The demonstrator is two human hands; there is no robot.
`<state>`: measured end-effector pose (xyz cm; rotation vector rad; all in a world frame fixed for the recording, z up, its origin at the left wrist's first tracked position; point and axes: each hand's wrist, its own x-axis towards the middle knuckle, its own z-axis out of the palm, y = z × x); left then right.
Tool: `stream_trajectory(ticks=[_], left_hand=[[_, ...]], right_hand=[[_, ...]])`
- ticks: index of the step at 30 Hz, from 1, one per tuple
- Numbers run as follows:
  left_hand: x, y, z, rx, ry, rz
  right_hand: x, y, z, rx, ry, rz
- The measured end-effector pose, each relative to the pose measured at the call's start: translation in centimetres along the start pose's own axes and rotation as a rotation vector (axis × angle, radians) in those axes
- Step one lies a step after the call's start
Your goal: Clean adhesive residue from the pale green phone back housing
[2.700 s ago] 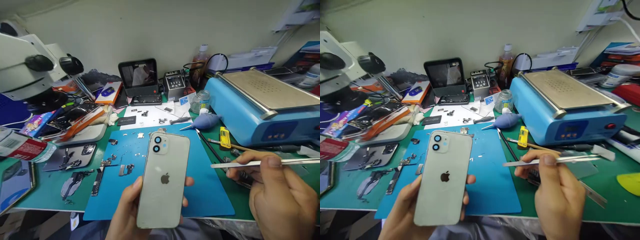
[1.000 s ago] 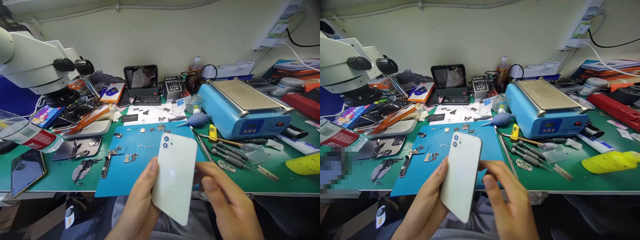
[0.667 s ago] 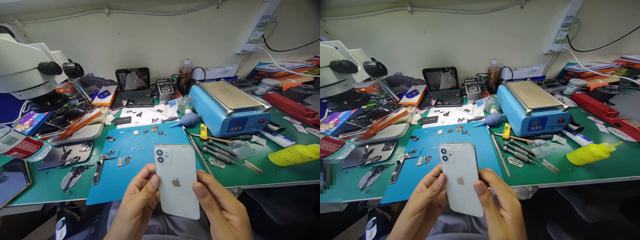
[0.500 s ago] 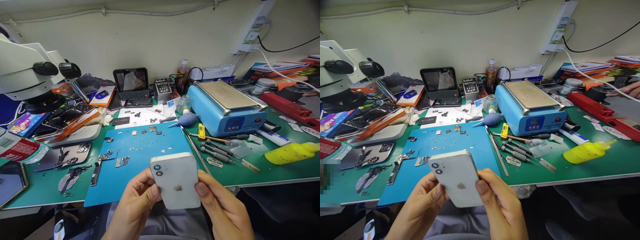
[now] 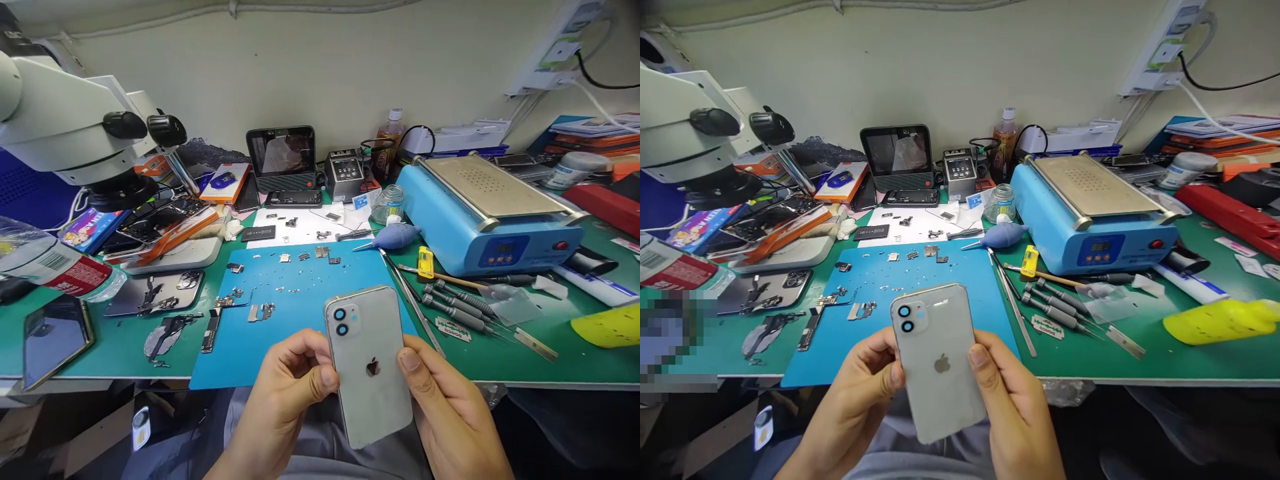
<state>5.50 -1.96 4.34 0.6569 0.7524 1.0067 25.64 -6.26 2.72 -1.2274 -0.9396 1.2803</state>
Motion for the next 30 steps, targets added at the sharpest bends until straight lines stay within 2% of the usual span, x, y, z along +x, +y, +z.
stream_trajectory(ticks=[5, 11, 20, 30], left_hand=[[0.2, 0.2, 0.0, -0.026, -0.025, 0.027], [0.2, 0.9, 0.3, -0.021, -0.038, 0.028], [0.4, 2.1, -1.0, 0.083, -0.117, 0.037], [0.5, 1.9, -1.0, 0.101, -0.06, 0.077]], right_hand=[[0.2, -0.1, 0.5, 0.043, -0.012, 0.013], [0.9, 0.1, 0.7, -0.015, 0.065, 0.046], [1.4, 0.5, 0.1, -0.07, 0.068, 0.063], [1.3, 0.8, 0.1, -0.061, 0.078, 0.097]])
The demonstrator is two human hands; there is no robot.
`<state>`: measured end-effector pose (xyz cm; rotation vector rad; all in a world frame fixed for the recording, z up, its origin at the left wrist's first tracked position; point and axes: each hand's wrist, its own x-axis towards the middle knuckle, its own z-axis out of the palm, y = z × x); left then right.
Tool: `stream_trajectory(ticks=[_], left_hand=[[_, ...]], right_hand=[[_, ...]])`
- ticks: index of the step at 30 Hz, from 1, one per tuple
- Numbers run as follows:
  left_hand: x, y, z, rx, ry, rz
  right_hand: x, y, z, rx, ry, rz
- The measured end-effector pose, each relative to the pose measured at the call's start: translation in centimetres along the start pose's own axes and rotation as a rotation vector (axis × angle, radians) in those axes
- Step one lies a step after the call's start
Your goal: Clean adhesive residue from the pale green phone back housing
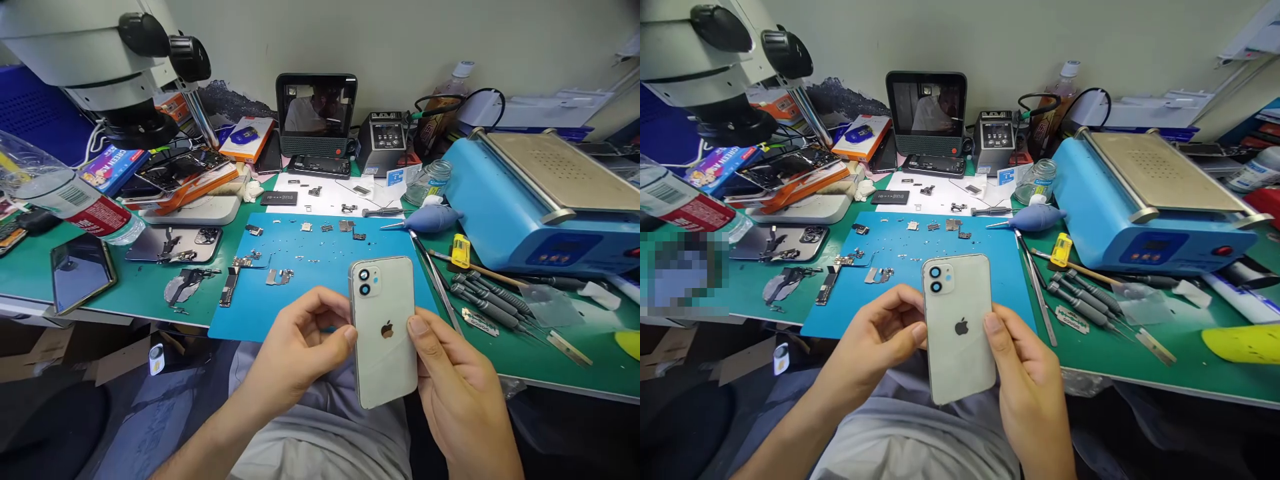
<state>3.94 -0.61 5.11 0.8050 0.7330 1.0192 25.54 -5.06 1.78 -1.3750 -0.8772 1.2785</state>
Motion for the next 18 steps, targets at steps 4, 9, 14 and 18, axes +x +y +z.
stream_trajectory(ticks=[4, 9, 14, 18], left_hand=[[0.07, -0.22, -0.25, 0.007, 0.013, 0.011], [0.07, -0.13, -0.18, 0.025, 0.016, 0.007], [0.03, 0.19, -0.22, 0.041, 0.009, 0.009], [0.06, 0.16, -0.29, 0.034, -0.009, 0.01]], right_hand=[[-0.3, -0.14, 0.32, 0.011, -0.017, 0.02], [-0.27, -0.33, 0.73, -0.004, -0.019, 0.037], [0.01, -0.33, 0.76, 0.008, -0.034, 0.036], [0.04, -0.4, 0.65, 0.023, -0.025, 0.049]])
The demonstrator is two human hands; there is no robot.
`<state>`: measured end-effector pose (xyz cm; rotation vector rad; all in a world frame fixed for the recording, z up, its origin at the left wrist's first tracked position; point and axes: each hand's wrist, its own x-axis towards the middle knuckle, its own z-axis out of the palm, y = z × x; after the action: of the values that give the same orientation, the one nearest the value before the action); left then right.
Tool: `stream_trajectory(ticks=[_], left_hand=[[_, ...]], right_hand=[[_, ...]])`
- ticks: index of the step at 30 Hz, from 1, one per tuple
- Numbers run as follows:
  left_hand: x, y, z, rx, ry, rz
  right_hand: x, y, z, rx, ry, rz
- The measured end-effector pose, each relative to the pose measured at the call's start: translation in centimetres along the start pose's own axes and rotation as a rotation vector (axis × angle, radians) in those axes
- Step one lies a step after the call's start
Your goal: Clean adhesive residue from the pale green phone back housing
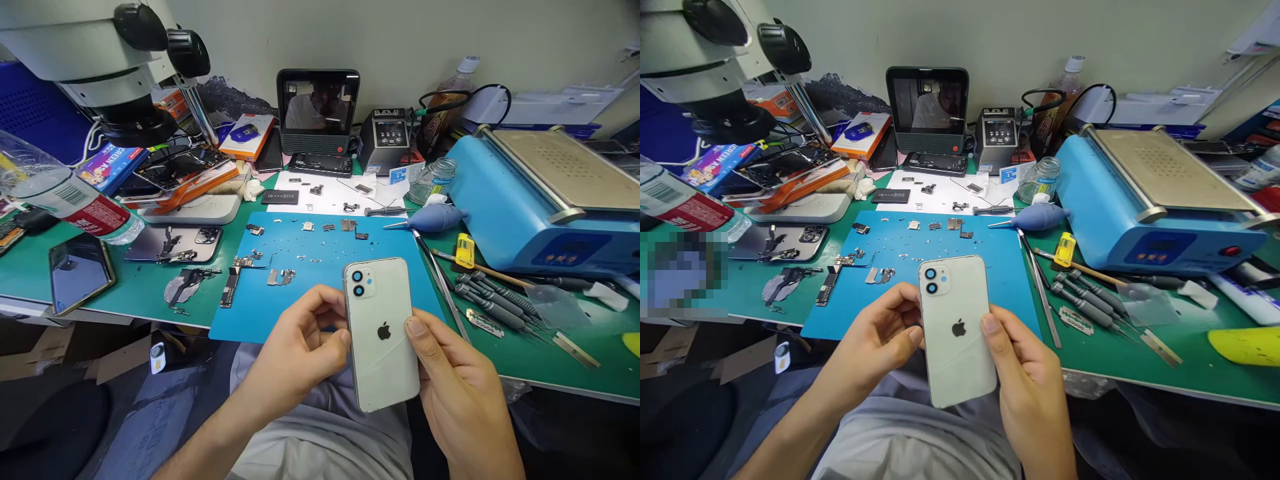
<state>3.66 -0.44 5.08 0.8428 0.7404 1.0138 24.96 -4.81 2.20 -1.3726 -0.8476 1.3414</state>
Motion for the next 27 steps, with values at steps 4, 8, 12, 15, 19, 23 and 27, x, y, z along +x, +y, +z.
stream_trajectory(ticks=[4, 8, 12, 15, 19, 23, 27], left_hand=[[0.09, -0.07, 0.1, -0.005, 0.002, -0.011], [0.15, -0.04, 0.12, -0.006, 0.007, -0.025], [0.16, 0.03, 0.08, -0.009, 0.009, -0.027], [0.2, 0.01, 0.15, -0.009, 0.023, -0.03], [0.29, -0.03, 0.31, 0.007, 0.043, -0.042], [0.39, 0.15, 0.39, 0.031, 0.072, -0.058], [0.45, 0.54, 0.32, 0.06, 0.082, -0.064]], right_hand=[[-0.08, -0.03, -0.07, -0.012, -0.006, -0.01], [-0.03, 0.06, -0.16, -0.038, -0.01, -0.006], [0.1, 0.26, -0.22, -0.034, -0.01, -0.009], [0.12, 0.41, -0.28, -0.032, -0.01, -0.011], [0.11, 0.37, -0.27, -0.038, -0.019, -0.007], [0.21, 0.15, -0.11, -0.019, -0.023, -0.007], [0.25, 0.11, 0.02, -0.024, 0.008, -0.033]])
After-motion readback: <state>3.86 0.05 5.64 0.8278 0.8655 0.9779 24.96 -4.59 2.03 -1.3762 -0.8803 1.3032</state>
